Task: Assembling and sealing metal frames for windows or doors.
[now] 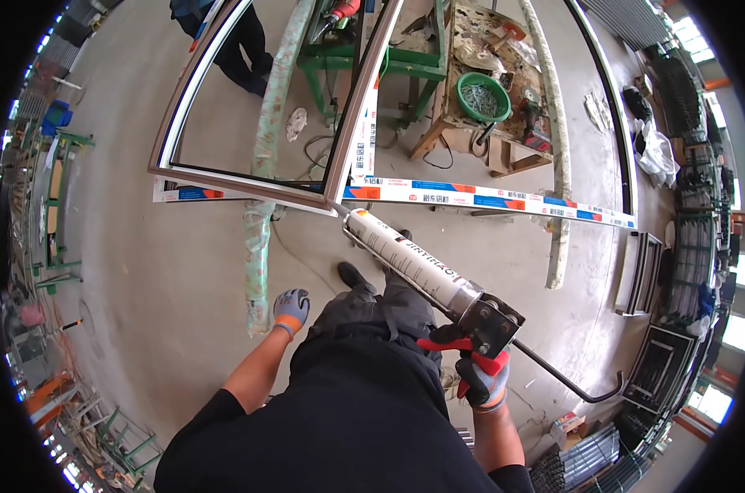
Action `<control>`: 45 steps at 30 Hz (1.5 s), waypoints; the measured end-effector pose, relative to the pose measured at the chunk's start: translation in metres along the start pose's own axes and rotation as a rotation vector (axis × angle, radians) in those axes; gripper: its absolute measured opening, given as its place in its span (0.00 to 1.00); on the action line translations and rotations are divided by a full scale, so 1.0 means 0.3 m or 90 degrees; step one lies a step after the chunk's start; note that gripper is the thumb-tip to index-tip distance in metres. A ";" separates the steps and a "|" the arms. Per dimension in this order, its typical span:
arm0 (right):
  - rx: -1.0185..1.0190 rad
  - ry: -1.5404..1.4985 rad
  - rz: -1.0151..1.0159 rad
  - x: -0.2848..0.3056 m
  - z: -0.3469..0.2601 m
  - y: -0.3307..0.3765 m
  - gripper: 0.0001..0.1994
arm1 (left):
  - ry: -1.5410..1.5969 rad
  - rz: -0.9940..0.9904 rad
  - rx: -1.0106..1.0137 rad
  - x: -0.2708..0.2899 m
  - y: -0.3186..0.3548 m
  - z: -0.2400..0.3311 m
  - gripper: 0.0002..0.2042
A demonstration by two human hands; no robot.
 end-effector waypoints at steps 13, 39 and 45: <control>0.155 0.002 -0.131 -0.112 -0.141 -0.224 0.22 | -0.049 -0.066 0.078 -0.048 0.029 -0.110 0.15; 0.548 0.322 -0.069 -0.083 -0.544 -1.398 0.07 | 0.015 -0.111 0.419 -0.104 0.040 0.161 0.20; 0.744 0.333 -0.049 -0.147 -0.702 -1.749 0.07 | 0.066 -0.031 0.477 -0.107 0.064 0.293 0.19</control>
Point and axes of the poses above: each hand's wrist, its own y-axis away from the middle knuckle, its own x-axis out of the back of the hand, z = x × y, the point moved 3 cm from there along -y, towards the middle knuckle, and after that the axes turned 1 degree about -x, right-handed, at the moved point
